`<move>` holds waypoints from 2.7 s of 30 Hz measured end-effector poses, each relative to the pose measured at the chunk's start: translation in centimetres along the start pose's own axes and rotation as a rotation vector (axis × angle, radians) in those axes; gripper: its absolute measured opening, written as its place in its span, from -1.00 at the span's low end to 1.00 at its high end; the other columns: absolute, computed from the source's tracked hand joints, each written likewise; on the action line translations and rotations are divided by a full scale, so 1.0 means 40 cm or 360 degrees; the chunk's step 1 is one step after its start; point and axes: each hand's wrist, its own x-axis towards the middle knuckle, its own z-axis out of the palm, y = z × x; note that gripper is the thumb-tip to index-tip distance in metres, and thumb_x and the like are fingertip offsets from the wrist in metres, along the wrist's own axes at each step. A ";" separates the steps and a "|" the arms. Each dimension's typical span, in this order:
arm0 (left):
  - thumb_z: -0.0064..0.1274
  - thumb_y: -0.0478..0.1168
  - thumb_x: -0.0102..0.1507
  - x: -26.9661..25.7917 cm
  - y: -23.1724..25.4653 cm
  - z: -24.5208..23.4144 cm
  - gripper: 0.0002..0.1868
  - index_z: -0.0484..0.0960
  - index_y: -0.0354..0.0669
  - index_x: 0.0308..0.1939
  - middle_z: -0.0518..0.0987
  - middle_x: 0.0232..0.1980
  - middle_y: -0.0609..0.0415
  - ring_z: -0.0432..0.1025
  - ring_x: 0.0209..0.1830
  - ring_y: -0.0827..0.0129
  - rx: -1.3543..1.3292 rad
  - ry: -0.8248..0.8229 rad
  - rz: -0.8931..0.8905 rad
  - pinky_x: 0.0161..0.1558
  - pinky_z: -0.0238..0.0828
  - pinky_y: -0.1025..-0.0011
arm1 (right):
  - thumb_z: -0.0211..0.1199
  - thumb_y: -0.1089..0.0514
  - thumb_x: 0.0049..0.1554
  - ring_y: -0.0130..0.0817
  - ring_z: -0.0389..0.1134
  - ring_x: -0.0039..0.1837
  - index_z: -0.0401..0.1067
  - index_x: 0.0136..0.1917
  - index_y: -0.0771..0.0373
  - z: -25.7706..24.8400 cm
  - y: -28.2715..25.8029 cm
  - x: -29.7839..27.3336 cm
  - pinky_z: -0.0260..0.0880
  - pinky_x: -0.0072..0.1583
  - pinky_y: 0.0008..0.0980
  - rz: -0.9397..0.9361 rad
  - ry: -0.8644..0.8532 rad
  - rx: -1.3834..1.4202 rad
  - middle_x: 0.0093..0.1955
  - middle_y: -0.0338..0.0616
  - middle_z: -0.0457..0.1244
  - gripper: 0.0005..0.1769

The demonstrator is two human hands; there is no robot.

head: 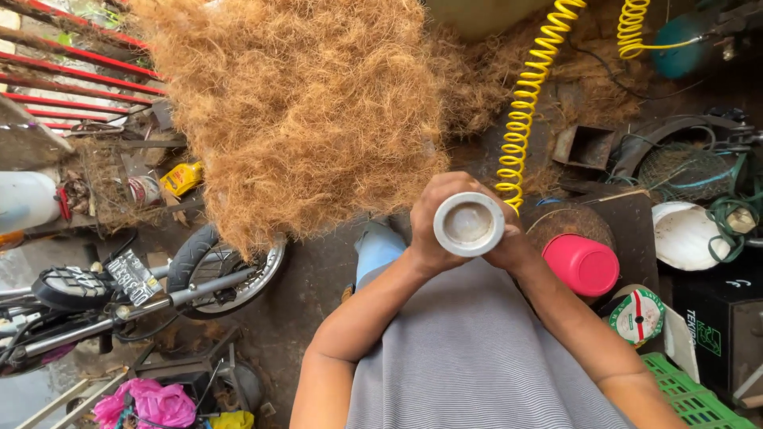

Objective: Using a pneumatic spray gun to apply adhesive to a rectangular coconut fiber mat on a workbench.

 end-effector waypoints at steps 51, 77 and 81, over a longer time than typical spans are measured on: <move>0.30 -0.12 0.08 0.042 0.070 -0.148 -0.59 0.57 -0.19 -0.06 0.56 -0.18 -0.05 0.52 -0.27 0.07 -0.0220 -0.0758 -0.0055 -0.30 0.50 0.26 | 0.39 0.30 0.03 -0.14 0.44 -0.07 0.47 -0.21 0.32 0.071 -0.456 -0.033 0.47 -0.02 -0.20 -0.0227 0.0592 -0.0620 0.02 0.03 0.32 -0.89; 0.28 -0.15 0.04 -0.001 0.059 -0.134 -0.58 0.57 -0.19 -0.08 0.53 -0.20 -0.02 0.49 -0.28 0.12 -0.0210 -0.0818 0.0002 -0.35 0.45 0.30 | 0.30 0.56 -0.07 -0.41 0.27 -0.27 0.41 -0.32 0.35 0.068 -0.425 -0.061 0.36 -0.28 -0.44 0.0027 0.0544 -0.0146 -0.25 -0.03 0.23 -0.81; 0.29 -0.19 0.03 0.000 0.065 -0.135 -0.58 0.56 -0.19 -0.07 0.52 -0.20 -0.04 0.49 -0.28 0.09 -0.0220 -0.0831 -0.0008 -0.36 0.44 0.28 | 0.32 0.55 -0.05 -0.43 0.28 -0.25 0.41 -0.31 0.35 0.066 -0.420 -0.061 0.33 -0.28 -0.44 0.0024 0.0516 -0.0117 -0.24 -0.04 0.23 -0.81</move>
